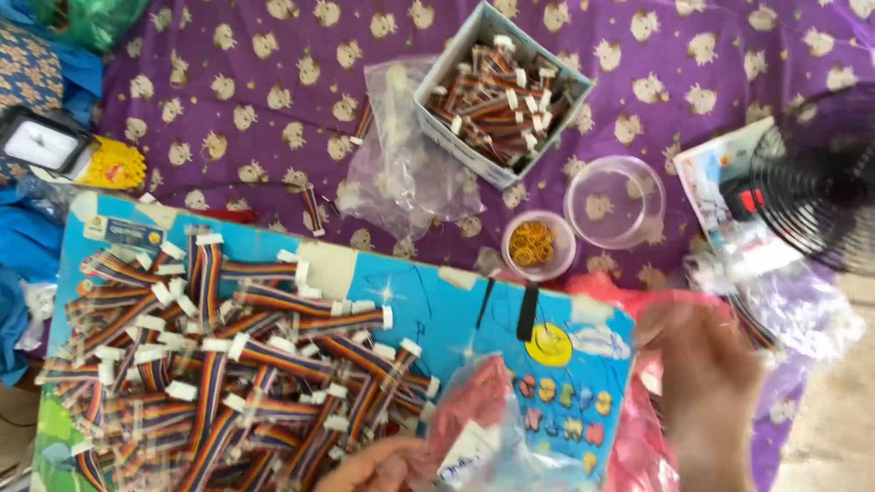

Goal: Sorting and bagging small wire ribbon cable assemblies on a work surface.

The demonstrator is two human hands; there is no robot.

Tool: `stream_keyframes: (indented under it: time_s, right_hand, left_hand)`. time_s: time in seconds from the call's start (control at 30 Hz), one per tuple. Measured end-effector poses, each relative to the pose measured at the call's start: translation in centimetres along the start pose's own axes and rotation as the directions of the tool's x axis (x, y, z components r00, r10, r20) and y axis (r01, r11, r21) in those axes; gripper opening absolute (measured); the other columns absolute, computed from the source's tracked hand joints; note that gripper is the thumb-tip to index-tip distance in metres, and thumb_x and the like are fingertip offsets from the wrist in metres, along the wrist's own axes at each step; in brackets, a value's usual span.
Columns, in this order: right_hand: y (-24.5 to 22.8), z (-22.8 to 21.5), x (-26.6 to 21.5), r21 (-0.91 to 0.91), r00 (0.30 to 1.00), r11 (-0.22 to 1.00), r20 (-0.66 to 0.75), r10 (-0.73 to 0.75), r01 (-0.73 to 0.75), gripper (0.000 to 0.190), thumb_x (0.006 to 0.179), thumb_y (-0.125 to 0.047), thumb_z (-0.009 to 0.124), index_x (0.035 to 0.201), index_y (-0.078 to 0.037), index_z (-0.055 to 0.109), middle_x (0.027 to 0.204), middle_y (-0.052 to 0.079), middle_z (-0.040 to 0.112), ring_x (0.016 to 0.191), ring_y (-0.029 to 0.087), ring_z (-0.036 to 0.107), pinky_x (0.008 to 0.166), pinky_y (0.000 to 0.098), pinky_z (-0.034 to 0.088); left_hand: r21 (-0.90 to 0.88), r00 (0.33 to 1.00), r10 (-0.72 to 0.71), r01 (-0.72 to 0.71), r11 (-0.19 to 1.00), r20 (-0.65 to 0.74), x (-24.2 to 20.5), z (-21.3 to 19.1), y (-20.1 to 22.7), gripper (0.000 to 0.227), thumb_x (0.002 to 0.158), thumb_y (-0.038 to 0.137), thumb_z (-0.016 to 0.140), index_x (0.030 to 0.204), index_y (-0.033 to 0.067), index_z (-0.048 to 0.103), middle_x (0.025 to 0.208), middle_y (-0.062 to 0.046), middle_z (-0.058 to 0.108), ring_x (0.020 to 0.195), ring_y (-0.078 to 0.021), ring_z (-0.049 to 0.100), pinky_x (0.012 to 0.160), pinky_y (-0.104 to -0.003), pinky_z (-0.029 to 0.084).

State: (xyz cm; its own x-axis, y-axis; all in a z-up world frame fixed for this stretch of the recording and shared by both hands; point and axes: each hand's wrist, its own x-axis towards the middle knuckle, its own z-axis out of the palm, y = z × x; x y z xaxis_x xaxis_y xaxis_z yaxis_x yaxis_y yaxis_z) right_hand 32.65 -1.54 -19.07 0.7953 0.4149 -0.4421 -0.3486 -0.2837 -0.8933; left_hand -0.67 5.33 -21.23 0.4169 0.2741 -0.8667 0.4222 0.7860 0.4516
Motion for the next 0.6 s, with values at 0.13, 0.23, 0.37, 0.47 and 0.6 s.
stream_keyframes:
  time_s: [0.13, 0.23, 0.37, 0.47, 0.6]
  right_hand:
    - [1.8, -0.8, -9.1, -0.400, 0.952, 0.896, 0.145, 0.268, -0.192, 0.032, 0.081, -0.026, 0.061, 0.106, -0.012, 0.077, 0.117, 0.004, 0.080, 0.111, 0.017, 0.072, 0.090, 0.0371, 0.056]
    - [7.2, -1.8, -13.1, -0.432, 0.915, 0.880, 0.243, 0.323, -0.196, 0.048, 0.076, -0.035, 0.070, 0.120, -0.016, 0.073, 0.099, -0.001, 0.082, 0.095, 0.010, 0.072, 0.081, 0.0267, 0.060]
    - [8.8, -0.4, -16.8, -0.180, 0.825, 0.841, 0.172, 0.538, -0.511, 0.039, 0.084, -0.005, 0.067, 0.122, -0.004, 0.074, 0.089, 0.013, 0.076, 0.085, 0.027, 0.079, 0.081, 0.0381, 0.065]
    - [11.0, -0.6, -18.6, -0.247, 0.918, 0.920, 0.182, 0.353, -0.305, 0.033, 0.083, -0.015, 0.072, 0.115, -0.009, 0.076, 0.084, 0.003, 0.080, 0.076, 0.010, 0.070, 0.063, 0.0240, 0.052]
    - [6.4, 1.4, -20.4, -0.386, 0.962, 0.900, 0.097, 0.256, -0.201, 0.029, 0.088, -0.020, 0.063, 0.114, -0.009, 0.072, 0.084, 0.005, 0.079, 0.077, 0.017, 0.074, 0.070, 0.0315, 0.060]
  left_hand:
    - [0.360, 0.893, 0.373, -0.271, 0.893, -0.253, -2.7, 1.1, 2.2, 0.028, 0.082, 0.017, 0.065, 0.101, 0.0150, 0.087, 0.100, 0.001, 0.089, 0.054, -0.0109, 0.076, 0.051, -0.021, 0.061]
    - [0.355, 0.774, 0.619, -0.546, 0.759, -0.134, -5.3, 2.7, 4.9, 0.027, 0.088, 0.014, 0.058, 0.101, 0.0050, 0.081, 0.107, -0.009, 0.082, 0.093, -0.0165, 0.080, 0.083, -0.027, 0.062]
    - [0.344, 0.669, 0.739, -0.715, 0.608, 0.084, -8.0, 2.7, 6.0, 0.035, 0.087, -0.007, 0.052, 0.116, 0.0047, 0.069, 0.121, -0.016, 0.071, 0.112, -0.0276, 0.072, 0.098, -0.035, 0.059]
    - [0.592, 0.560, 0.794, -0.731, 0.339, 0.236, -8.7, 1.0, 4.7, 0.029, 0.092, 0.004, 0.051, 0.115, 0.0094, 0.068, 0.124, -0.013, 0.069, 0.115, -0.0262, 0.068, 0.095, -0.034, 0.054]
    - [0.474, 0.523, 0.805, -0.805, 0.357, 0.282, -9.6, 0.5, 3.7, 0.038, 0.093, -0.001, 0.053, 0.129, 0.0103, 0.058, 0.127, -0.014, 0.066, 0.111, -0.0284, 0.070, 0.095, -0.035, 0.060]
